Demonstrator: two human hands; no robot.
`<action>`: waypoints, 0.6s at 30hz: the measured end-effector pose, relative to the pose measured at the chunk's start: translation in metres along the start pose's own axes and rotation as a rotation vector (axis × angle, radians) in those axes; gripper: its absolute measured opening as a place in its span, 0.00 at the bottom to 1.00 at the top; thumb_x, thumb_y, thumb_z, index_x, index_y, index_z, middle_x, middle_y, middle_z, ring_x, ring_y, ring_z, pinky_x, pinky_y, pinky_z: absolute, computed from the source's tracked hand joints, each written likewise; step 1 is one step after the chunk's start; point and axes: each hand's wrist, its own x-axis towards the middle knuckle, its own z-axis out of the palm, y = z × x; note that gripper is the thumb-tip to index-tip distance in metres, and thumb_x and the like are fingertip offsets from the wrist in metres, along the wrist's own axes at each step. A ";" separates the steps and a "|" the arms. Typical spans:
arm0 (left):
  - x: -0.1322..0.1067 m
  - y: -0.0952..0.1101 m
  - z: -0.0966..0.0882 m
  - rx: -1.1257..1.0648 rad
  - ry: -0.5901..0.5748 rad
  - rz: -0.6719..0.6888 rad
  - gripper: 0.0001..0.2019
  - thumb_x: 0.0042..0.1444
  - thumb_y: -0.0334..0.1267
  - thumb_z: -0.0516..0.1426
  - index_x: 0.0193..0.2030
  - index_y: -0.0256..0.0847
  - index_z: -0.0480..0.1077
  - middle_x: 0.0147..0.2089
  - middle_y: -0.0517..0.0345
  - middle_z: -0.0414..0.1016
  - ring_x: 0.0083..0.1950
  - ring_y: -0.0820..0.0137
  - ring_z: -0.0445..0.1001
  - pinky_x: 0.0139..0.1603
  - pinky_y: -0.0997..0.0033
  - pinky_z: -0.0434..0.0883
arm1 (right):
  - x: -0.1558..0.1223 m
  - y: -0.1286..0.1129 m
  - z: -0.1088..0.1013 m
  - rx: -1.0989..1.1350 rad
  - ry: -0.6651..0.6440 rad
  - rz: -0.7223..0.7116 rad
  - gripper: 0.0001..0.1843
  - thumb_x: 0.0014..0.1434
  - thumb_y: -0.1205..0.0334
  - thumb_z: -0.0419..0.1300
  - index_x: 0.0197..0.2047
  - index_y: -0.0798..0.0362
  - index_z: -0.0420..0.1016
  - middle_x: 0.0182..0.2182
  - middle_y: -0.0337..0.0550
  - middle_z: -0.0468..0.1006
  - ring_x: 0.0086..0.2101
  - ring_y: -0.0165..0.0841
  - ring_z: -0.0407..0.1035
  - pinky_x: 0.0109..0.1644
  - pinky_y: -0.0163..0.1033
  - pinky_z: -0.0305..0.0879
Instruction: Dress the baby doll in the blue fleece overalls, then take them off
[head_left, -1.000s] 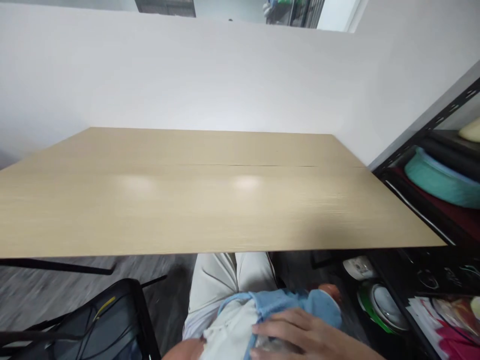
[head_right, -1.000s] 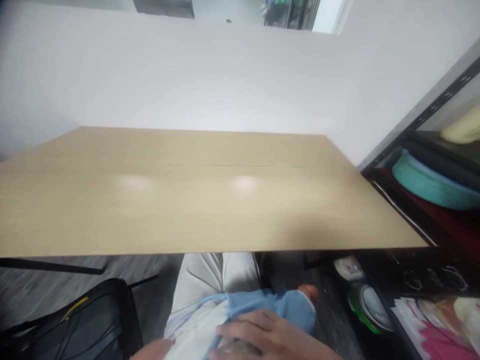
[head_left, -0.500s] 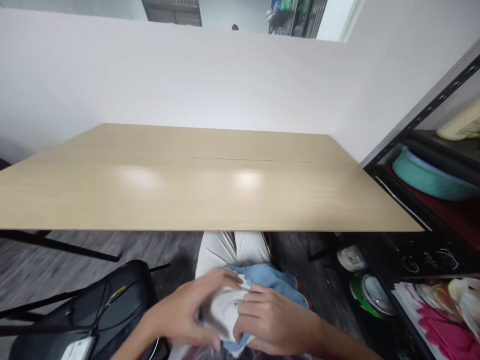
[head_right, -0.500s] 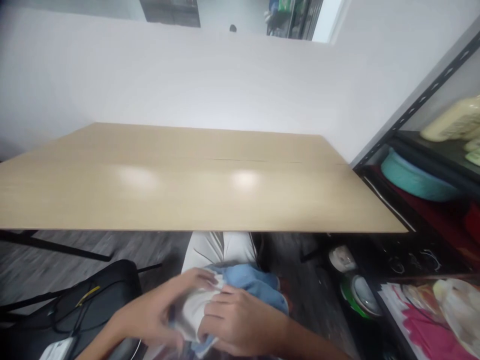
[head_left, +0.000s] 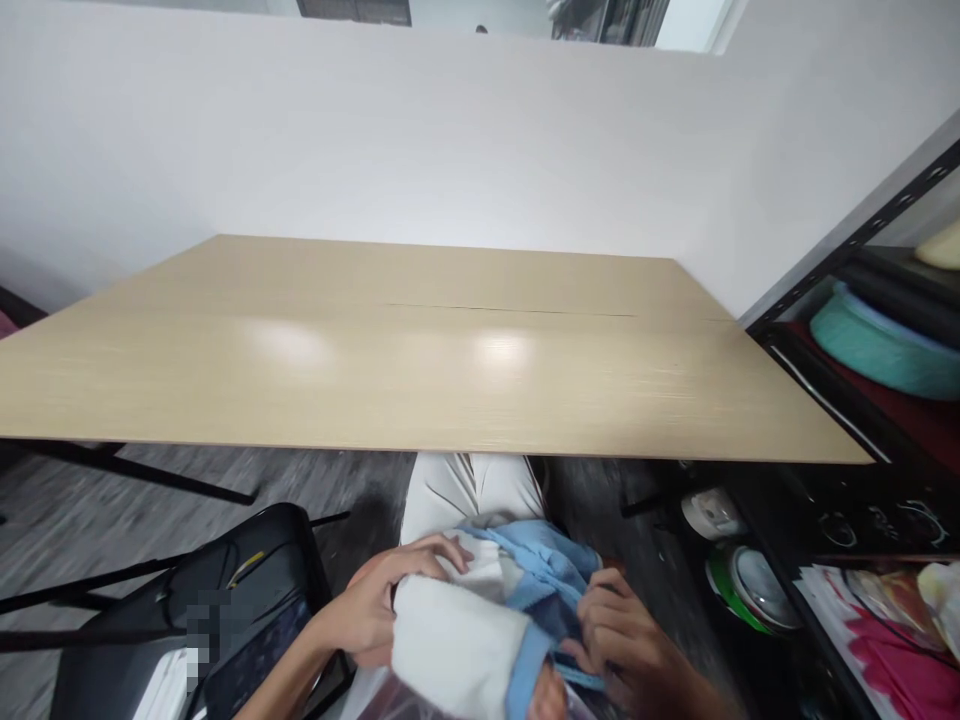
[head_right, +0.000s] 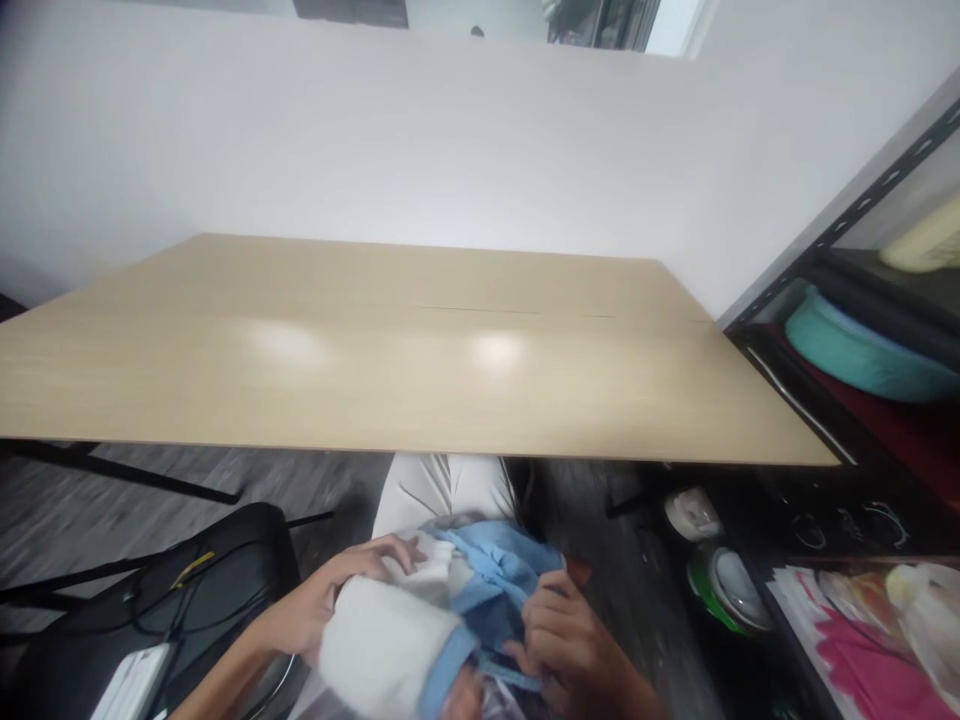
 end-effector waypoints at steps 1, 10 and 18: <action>0.001 0.003 -0.002 -0.010 -0.040 0.009 0.21 0.71 0.62 0.67 0.50 0.44 0.83 0.61 0.38 0.84 0.68 0.47 0.82 0.74 0.44 0.75 | 0.002 0.004 -0.003 0.039 -0.006 0.022 0.14 0.61 0.67 0.67 0.34 0.41 0.66 0.29 0.34 0.79 0.31 0.44 0.83 0.41 0.56 0.81; 0.028 0.018 -0.018 -0.073 -0.054 -0.246 0.34 0.74 0.69 0.56 0.66 0.42 0.81 0.69 0.40 0.82 0.73 0.44 0.78 0.78 0.47 0.71 | 0.102 0.054 -0.004 0.626 -0.430 0.616 0.25 0.77 0.51 0.59 0.72 0.48 0.74 0.72 0.54 0.80 0.73 0.45 0.74 0.80 0.57 0.66; 0.044 -0.014 -0.010 0.735 0.050 -0.775 0.32 0.75 0.67 0.46 0.44 0.41 0.78 0.49 0.35 0.88 0.52 0.42 0.86 0.51 0.55 0.71 | 0.195 0.080 0.084 0.147 -0.928 0.656 0.15 0.66 0.48 0.75 0.50 0.48 0.87 0.48 0.41 0.92 0.49 0.40 0.84 0.53 0.39 0.74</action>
